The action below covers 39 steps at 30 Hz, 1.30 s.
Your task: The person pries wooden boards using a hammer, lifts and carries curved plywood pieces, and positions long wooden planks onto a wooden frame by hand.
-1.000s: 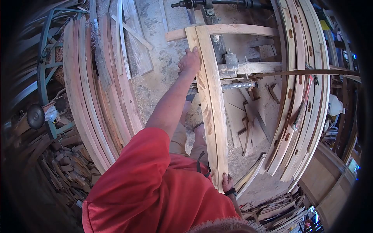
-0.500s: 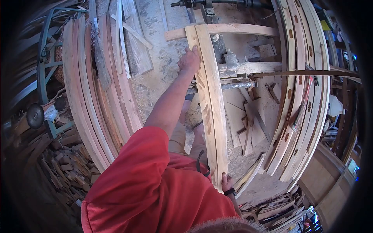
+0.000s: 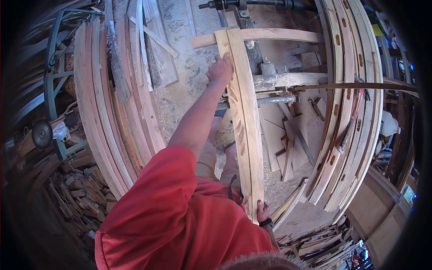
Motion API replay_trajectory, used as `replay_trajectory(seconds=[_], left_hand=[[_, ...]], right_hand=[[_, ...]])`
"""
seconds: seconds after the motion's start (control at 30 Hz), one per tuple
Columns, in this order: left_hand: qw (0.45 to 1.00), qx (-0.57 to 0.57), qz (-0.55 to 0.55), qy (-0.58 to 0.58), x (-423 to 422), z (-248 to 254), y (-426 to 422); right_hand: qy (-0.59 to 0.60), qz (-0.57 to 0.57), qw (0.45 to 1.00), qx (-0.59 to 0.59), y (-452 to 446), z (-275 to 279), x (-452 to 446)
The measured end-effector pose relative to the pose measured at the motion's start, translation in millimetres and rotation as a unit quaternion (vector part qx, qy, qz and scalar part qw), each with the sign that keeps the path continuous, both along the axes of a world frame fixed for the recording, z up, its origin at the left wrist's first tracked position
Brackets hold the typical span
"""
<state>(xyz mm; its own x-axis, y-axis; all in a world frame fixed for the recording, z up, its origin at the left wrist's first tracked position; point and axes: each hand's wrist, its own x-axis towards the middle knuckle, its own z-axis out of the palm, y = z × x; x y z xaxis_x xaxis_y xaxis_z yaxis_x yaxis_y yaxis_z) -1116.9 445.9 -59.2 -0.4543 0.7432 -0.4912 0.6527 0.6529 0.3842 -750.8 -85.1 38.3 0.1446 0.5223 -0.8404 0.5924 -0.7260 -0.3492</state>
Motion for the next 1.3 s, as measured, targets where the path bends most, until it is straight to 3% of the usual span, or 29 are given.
replay_trajectory(seconds=[0.23, 0.43, 0.63, 1.0, 1.23, 1.3], left_hand=[[1.000, -0.004, 0.000, 0.002, -1, 0, 2], [1.000, 0.000, 0.006, 0.002, -1, 0, 3], [1.000, 0.003, 0.007, -0.006, 0, 3, 3], [1.000, 0.006, -0.002, 0.000, -1, 0, 5], [1.000, 0.015, 0.001, -0.008, -3, -1, 7], [1.000, 0.017, 0.003, -0.009, -3, -4, 7]], right_hand=[[0.024, -0.009, 0.999, -0.021, 2, -4, 1], [0.027, -0.032, 0.999, 0.029, 2, -4, -4], [0.028, -0.004, 0.999, -0.025, 0, -8, 4], [0.030, -0.044, 0.998, 0.031, 21, 11, -13], [0.017, 0.008, 1.000, -0.021, 9, -5, -2], [0.039, -0.025, 0.999, 0.017, 5, -7, -3]])
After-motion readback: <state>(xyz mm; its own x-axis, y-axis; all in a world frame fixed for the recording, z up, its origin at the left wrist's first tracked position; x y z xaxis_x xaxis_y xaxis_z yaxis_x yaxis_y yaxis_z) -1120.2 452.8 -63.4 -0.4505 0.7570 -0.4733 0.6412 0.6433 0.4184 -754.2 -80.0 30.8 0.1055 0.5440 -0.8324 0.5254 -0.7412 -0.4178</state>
